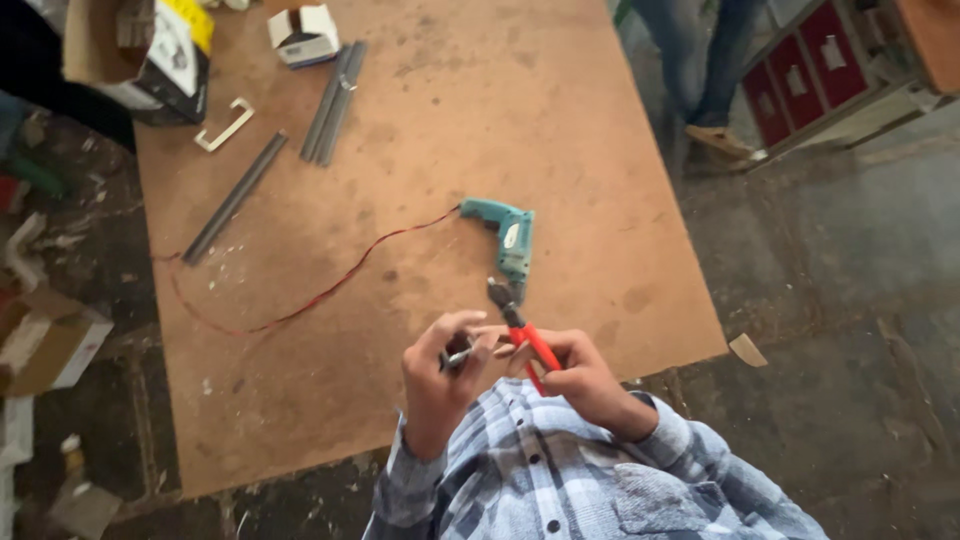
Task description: The person holds a grey rectangular metal strip in one hand and red-handled end-cutting pliers in the other, repeatedly clipping small pieces off the ends of the strips over a workbench. They reposition each strip between cuts and set finished pieces on the bench.
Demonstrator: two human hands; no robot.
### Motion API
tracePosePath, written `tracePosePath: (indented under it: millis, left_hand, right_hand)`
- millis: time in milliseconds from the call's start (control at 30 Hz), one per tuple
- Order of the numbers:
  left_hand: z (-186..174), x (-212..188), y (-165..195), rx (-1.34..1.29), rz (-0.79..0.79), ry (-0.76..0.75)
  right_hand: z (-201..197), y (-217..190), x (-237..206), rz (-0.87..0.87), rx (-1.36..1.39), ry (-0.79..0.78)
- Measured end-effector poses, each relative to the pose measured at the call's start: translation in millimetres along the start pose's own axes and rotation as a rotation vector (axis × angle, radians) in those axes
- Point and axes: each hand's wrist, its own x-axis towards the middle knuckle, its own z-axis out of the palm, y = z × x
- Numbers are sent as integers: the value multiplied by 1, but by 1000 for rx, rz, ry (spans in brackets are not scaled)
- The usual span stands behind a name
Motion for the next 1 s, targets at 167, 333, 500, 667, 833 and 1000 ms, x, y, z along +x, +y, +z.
tracePosePath:
  millis: [167, 333, 500, 667, 833, 1000]
  left_hand:
    - [-1, 11, -4, -72, -24, 53]
    - [-2, 21, -5, -92, -12, 19]
    - [-6, 27, -5, -179, -115, -77]
    - [-8, 27, -7, -248, -369, -68]
    - [-11, 25, -12, -156, -258, -39]
    - [-13, 24, -12, -154, -159, -47]
  right_hand:
    - [-1, -3, 7, -168, 102, -203]
    - [5, -10, 6, -131, 262, -328]
    - [7, -16, 5, -180, 161, -396]
    - [16, -27, -4, -117, -32, -361]
    - [22, -34, -5, -85, -126, -274]
    - [22, -30, -2, -333, -333, -243]
